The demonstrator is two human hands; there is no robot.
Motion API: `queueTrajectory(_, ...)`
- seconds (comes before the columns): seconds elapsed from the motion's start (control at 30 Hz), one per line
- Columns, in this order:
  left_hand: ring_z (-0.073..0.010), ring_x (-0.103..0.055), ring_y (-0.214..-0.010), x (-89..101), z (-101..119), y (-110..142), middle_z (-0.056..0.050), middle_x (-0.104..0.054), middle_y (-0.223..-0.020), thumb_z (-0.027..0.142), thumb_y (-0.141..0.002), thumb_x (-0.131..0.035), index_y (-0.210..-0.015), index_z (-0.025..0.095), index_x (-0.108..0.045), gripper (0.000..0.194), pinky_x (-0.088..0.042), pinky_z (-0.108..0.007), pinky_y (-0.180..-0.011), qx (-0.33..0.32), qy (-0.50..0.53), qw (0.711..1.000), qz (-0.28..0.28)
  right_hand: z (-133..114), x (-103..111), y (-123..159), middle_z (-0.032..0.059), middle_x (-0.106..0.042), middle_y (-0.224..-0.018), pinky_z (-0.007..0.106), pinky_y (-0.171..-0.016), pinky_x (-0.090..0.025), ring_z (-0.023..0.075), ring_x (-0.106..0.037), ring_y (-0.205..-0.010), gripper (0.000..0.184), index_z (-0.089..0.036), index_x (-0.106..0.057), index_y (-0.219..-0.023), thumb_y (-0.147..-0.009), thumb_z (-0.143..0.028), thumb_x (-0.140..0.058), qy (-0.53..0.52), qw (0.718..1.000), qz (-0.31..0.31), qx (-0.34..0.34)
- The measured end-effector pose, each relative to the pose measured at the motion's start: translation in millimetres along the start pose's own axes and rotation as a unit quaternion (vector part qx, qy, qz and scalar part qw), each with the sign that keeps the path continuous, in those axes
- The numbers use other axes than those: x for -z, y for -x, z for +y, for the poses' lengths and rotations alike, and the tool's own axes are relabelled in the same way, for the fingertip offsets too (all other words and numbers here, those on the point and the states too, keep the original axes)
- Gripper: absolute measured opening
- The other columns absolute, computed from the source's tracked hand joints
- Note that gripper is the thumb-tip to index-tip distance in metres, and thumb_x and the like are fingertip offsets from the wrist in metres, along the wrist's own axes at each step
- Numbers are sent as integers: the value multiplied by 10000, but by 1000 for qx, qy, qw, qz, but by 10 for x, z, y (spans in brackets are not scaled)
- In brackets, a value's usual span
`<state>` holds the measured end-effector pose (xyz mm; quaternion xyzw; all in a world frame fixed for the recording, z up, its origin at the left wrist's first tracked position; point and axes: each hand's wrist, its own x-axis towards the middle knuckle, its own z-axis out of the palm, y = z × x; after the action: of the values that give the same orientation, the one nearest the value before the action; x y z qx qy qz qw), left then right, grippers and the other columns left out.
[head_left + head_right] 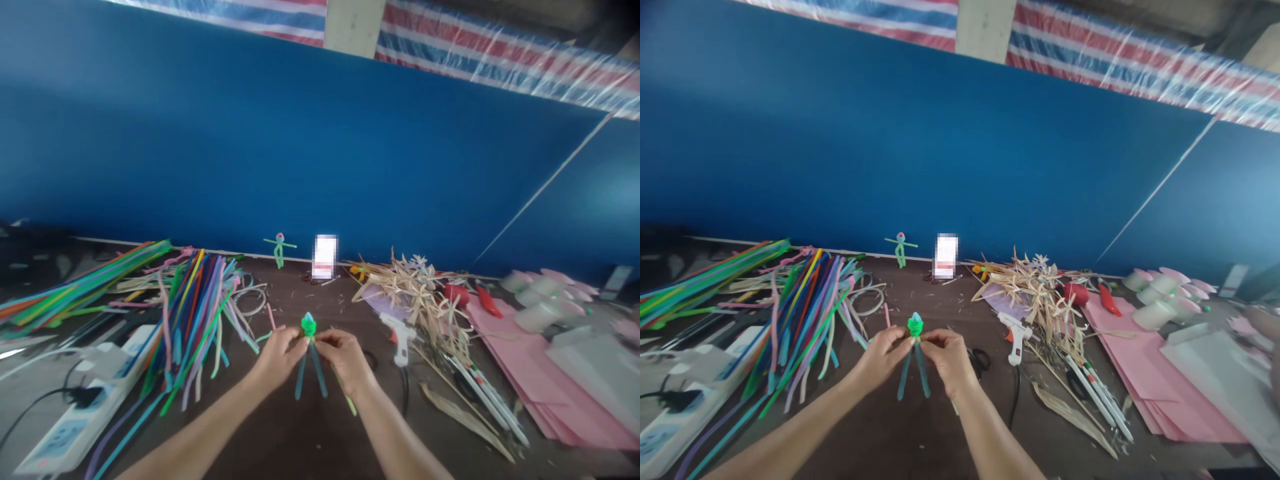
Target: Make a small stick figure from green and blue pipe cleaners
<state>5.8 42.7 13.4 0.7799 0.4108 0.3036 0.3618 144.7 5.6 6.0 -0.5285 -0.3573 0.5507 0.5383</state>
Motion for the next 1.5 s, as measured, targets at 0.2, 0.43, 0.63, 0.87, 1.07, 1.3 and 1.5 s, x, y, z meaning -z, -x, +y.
queueTrajectory(0.2,-150,-489,-632,-11,13,-10,5,-551,-596,372,-724,-471,-645,119,-579,286,-363,-224,-569,98,195,975,-47,-72,10,49,-6,-580,-589,210,-545,-383,111,-507,-562,84,-162,-652,-632,-618,-143,-571,133,977,7,165)
queueTrajectory(0.43,-123,-454,-598,20,40,-31,9,-526,-586,393,-696,-523,-660,110,-585,292,-348,-226,-585,147,285,942,-99,-58,42,68,7,-576,-638,225,-587,-425,128,-533,-612,88,-179,-646,-682,-681,-192,-559,173,961,16,217)
queueTrajectory(0.63,-147,-468,-654,123,71,-46,1,-560,-642,384,-712,-514,-709,114,-599,283,-351,-237,-619,107,249,951,-147,-57,59,71,6,-582,-641,215,-574,-424,124,-535,-606,83,-159,-636,-667,-676,-224,-585,149,973,1,176)
queueTrajectory(0.87,-137,-462,-635,106,70,-46,6,-555,-635,379,-721,-498,-697,103,-601,296,-345,-228,-611,100,228,957,-149,-53,61,56,5,-580,-618,213,-549,-413,122,-525,-582,82,-154,-621,-646,-673,-211,-568,177,966,8,188)
queueTrajectory(1.07,-133,-444,-605,69,63,-46,16,-522,-580,382,-713,-481,-687,107,-607,303,-332,-217,-565,107,170,974,-107,-67,67,71,-8,-544,-602,202,-542,-402,111,-500,-574,64,-165,-606,-644,-675,-173,-550,237,945,13,227)
queueTrajectory(1.3,-105,-362,-536,43,45,-61,34,-430,-518,320,-727,-439,-640,107,-589,274,-270,-206,-500,70,135,982,-111,-79,87,100,-21,-506,-582,202,-548,-379,104,-467,-567,82,-170,-590,-632,-684,-168,-526,282,923,18,261)
queueTrajectory(1.5,-95,-318,-529,13,28,-46,38,-377,-517,303,-728,-427,-599,114,-558,264,-241,-207,-494,51,126,985,-110,-102,76,136,-17,-511,-593,218,-583,-370,111,-479,-586,101,-173,-575,-619,-693,-137,-516,315,903,22,290)
